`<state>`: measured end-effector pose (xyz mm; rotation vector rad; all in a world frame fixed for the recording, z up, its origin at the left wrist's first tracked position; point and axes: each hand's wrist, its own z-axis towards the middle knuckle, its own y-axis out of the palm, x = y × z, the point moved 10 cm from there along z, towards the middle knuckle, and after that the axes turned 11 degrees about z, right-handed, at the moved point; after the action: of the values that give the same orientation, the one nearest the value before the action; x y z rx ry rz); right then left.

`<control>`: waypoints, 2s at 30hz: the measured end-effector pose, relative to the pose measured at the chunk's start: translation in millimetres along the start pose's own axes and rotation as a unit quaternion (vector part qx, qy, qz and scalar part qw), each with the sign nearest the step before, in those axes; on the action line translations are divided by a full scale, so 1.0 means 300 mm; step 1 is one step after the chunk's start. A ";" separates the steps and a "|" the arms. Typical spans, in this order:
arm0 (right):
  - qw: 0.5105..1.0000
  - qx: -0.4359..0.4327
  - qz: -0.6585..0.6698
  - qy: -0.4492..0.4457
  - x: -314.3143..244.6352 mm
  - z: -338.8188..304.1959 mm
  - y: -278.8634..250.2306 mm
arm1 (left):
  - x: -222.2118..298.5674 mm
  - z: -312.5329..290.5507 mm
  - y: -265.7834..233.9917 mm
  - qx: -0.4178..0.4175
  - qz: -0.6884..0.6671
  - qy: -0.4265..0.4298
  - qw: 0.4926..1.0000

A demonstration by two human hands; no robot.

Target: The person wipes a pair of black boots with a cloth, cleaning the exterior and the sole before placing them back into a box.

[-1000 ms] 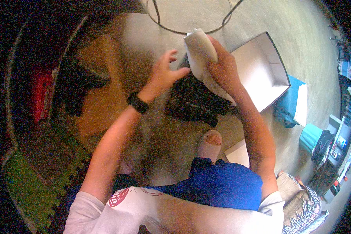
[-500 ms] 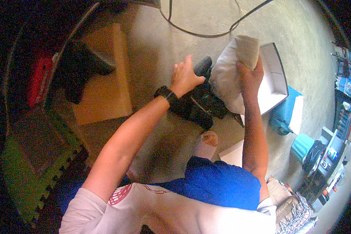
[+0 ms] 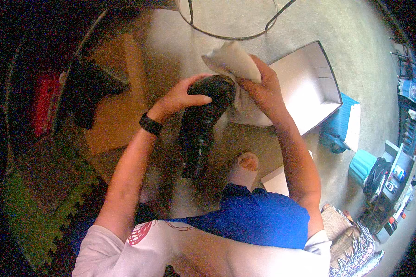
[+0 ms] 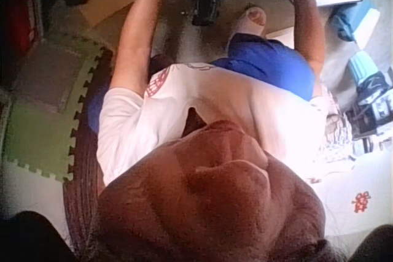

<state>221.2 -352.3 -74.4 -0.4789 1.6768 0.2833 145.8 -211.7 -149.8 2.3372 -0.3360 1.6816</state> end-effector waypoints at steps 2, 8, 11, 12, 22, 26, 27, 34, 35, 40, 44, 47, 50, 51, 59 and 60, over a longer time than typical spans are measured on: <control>0.997 -0.009 0.066 0.046 -0.007 0.018 0.042 | 0.021 -0.024 -0.030 0.084 0.093 -0.002 0.992; 0.988 0.011 0.110 0.105 0.080 0.041 0.052 | 0.141 -0.102 -0.052 0.314 0.261 -0.055 0.911; 0.980 0.066 0.139 0.123 0.103 0.033 0.045 | 0.149 -0.133 -0.054 0.393 0.232 -0.050 0.888; 0.976 0.085 0.149 0.135 0.114 0.022 0.044 | 0.141 -0.139 -0.057 0.402 0.220 -0.059 0.887; 0.988 -0.035 0.117 0.094 0.025 0.027 0.125 | 0.108 -0.103 -0.062 0.229 0.006 -0.046 0.972; 0.993 -0.084 -0.051 -0.060 -0.068 0.076 0.148 | 0.089 -0.091 -0.066 0.265 -0.010 -0.023 0.964; 0.986 -0.097 -0.092 -0.097 -0.092 0.077 0.161 | 0.091 -0.087 -0.068 0.273 0.007 -0.010 0.962; 0.966 -0.128 -0.213 -0.073 -0.154 0.070 0.205 | 0.119 -0.076 -0.045 0.247 -0.008 0.002 0.969; 0.958 -0.137 -0.236 -0.089 -0.164 0.070 0.214 | 0.121 -0.080 -0.047 0.250 0.004 0.003 0.968; 0.944 -0.139 -0.269 -0.129 -0.178 0.052 0.211 | 0.121 -0.073 -0.046 0.270 0.017 0.016 0.963; 0.945 -0.129 -0.261 -0.149 -0.187 0.027 0.193 | 0.104 -0.062 -0.045 0.296 0.034 0.019 0.954; 0.968 -0.104 -0.211 -0.089 -0.119 0.013 0.149 | 0.068 -0.067 -0.059 0.302 0.057 -0.014 0.952; 0.992 -0.027 -0.115 0.041 0.025 0.010 0.029 | 0.090 -0.084 -0.075 0.241 0.035 -0.048 0.969; 0.993 0.004 -0.078 0.089 0.085 0.004 -0.005 | 0.066 -0.088 -0.086 0.235 -0.002 -0.053 0.971; 0.986 0.029 -0.053 0.154 0.154 0.003 -0.040 | 0.055 -0.104 -0.121 0.233 -0.052 -0.050 0.970; 0.981 0.041 0.000 0.189 0.150 -0.010 -0.041 | 0.049 -0.102 -0.117 0.228 -0.052 -0.057 0.971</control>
<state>219.4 -371.3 -117.2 -0.4926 2.0494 0.1268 134.4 -169.3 -128.5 2.7207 0.1760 1.7214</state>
